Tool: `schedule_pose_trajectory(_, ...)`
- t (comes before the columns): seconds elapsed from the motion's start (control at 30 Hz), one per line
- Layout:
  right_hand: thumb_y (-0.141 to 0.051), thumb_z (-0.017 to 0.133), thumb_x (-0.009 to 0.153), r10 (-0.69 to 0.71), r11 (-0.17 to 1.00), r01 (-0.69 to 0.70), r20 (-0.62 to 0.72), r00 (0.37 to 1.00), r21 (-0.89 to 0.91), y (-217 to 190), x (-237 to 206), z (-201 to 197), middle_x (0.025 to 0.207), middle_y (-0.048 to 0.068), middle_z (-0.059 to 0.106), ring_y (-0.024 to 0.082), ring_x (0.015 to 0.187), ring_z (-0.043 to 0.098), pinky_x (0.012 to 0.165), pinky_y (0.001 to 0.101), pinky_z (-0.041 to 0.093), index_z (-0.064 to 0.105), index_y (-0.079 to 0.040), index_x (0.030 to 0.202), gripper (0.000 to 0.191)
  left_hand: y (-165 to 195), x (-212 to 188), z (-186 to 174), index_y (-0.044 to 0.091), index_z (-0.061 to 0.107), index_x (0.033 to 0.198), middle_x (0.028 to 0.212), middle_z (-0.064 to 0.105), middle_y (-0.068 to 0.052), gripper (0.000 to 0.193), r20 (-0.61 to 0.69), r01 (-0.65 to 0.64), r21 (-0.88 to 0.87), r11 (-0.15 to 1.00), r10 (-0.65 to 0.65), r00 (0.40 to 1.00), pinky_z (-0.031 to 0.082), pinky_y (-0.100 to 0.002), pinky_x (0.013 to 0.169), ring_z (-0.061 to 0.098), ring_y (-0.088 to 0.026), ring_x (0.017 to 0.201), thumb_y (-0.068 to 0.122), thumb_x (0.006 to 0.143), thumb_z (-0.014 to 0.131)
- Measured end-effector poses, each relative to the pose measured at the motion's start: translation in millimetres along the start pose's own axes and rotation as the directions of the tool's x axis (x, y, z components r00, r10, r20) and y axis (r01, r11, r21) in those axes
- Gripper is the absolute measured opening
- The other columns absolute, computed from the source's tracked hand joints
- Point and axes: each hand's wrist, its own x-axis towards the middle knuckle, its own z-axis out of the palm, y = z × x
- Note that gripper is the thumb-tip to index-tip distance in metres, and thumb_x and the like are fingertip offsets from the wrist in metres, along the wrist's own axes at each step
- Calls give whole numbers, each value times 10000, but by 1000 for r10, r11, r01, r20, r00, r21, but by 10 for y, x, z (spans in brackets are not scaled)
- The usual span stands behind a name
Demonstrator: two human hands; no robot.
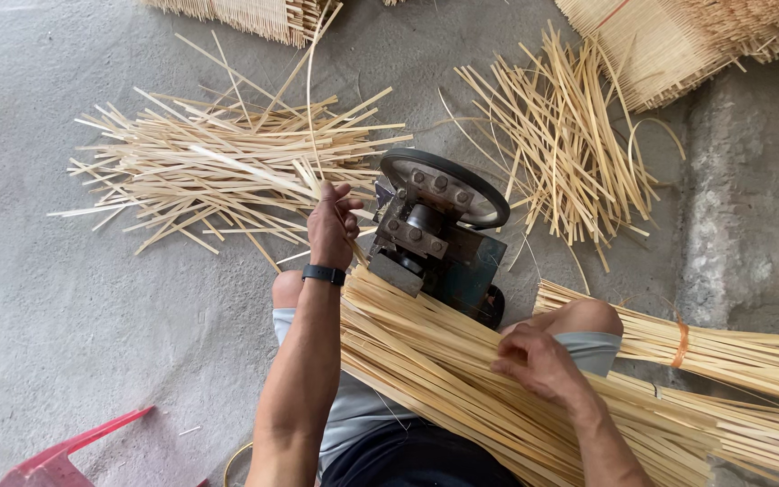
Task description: The person sits on the floor and feeds long bamboo strips into a small splitting machine. They hold a bundle in the left hand, feed individual strips through the machine with the right hand, and collect the split strips into a growing pile on the floor.
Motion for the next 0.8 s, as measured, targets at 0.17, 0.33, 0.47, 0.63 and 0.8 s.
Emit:
schedule_pose_trajectory(0.17, -270, 737, 928, 265, 961, -258, 70, 962, -96, -18, -94, -59, 828, 95, 754, 209, 711, 704, 689, 388, 576, 699, -30, 985, 250, 45, -7, -53, 52, 622, 1180, 781, 677, -68, 343, 101, -117, -11, 993, 118, 988, 521, -271, 520, 618, -122, 595, 349, 1009, 616)
schedule_pose_trajectory(0.33, -250, 749, 843, 130, 985, -121, 67, 989, -122, 153, -173, -38, 842, 53, 729, 161, 697, 725, 651, 325, 627, 719, -56, 976, 237, 67, -7, -75, 65, 620, 1205, 748, 638, -45, 316, 119, -115, -33, 993, 118, 986, 483, -258, 518, 571, -109, 583, 332, 1038, 592)
schedule_pose_trajectory(0.47, -308, 667, 904, 130, 988, -128, 19, 991, -86, 404, -223, -4, 854, 46, 764, 165, 585, 720, 539, 340, 626, 743, -121, 1061, 255, 94, -11, -106, 69, 643, 1198, 703, 575, -2, 308, 107, -125, -40, 991, 129, 986, 384, -217, 457, 455, -64, 524, 333, 1046, 595)
schedule_pose_trajectory(0.63, -298, 644, 938, 47, 995, -68, -271, 961, -66, 635, -394, -185, 917, 81, 791, 142, 701, 757, 594, 281, 657, 765, -125, 1011, 224, 104, -36, -140, 78, 645, 1197, 703, 568, 6, 284, 111, -107, -43, 993, 111, 988, 353, -203, 444, 413, -48, 510, 313, 1045, 592)
schedule_pose_trajectory(0.8, -364, 738, 881, 433, 891, -455, -280, 857, -14, 821, -687, -624, 903, 75, 809, 217, 756, 781, 650, 364, 631, 847, -144, 937, 251, 90, -30, -129, 82, 656, 1167, 690, 557, 21, 246, 108, -110, -43, 993, 114, 988, 334, -203, 435, 405, -41, 507, 286, 1032, 620)
